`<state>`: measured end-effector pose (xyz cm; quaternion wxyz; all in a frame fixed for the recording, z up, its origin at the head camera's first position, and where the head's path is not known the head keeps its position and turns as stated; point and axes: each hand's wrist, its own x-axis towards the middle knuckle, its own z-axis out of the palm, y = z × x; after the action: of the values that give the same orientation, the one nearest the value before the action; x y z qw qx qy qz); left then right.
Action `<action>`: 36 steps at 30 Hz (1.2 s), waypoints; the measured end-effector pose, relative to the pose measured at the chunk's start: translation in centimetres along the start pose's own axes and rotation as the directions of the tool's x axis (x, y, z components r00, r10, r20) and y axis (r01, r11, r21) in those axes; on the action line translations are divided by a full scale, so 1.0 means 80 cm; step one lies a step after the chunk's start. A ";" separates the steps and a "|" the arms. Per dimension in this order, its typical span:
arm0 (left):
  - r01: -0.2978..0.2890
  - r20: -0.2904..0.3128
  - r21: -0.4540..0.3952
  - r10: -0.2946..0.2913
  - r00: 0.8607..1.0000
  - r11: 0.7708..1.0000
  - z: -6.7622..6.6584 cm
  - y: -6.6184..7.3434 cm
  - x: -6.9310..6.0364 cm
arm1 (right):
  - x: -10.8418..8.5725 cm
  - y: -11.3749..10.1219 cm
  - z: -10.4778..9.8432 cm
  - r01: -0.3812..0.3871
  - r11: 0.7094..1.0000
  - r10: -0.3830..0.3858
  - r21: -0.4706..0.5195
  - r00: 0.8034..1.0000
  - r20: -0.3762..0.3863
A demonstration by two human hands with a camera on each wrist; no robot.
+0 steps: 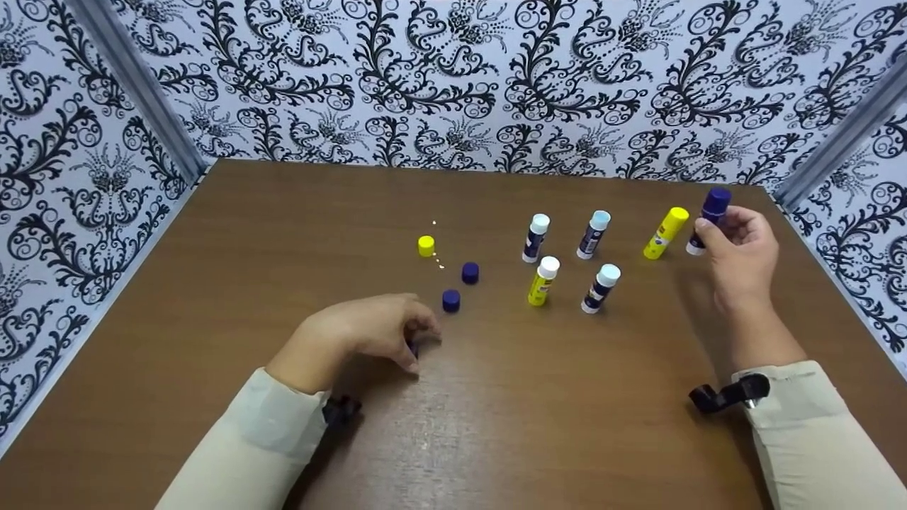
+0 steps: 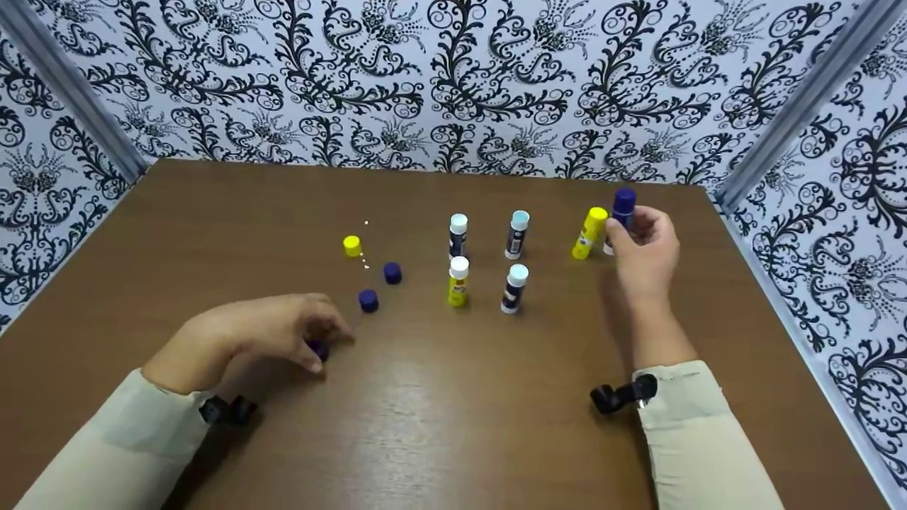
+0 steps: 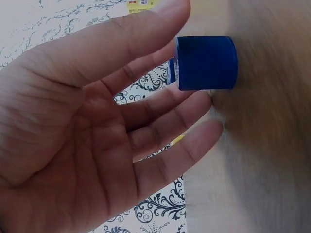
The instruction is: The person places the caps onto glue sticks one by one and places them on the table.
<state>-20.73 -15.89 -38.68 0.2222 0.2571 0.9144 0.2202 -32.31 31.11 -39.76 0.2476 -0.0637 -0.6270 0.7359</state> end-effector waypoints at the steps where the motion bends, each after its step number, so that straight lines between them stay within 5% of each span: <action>1: -0.001 0.004 -0.001 0.001 1.000 1.000 0.000 0.000 0.001 | 0.002 0.002 -0.002 -0.002 1.000 0.002 -0.008 1.000 -0.004; 17: 0.053 0.013 -0.039 -0.053 0.999 0.998 -0.001 0.000 0.000 | 0.017 0.021 -0.013 -0.086 0.995 0.084 -0.056 0.996 -0.038; 36: 0.092 0.017 -0.050 -0.091 0.996 0.995 -0.001 0.002 -0.001 | 0.023 0.032 -0.024 -0.189 0.977 0.191 -0.103 0.981 0.014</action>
<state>-20.60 -15.83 -38.51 0.2454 0.2110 0.9176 0.2308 -33.84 33.37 -42.20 0.1652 -0.1272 -0.6573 0.7242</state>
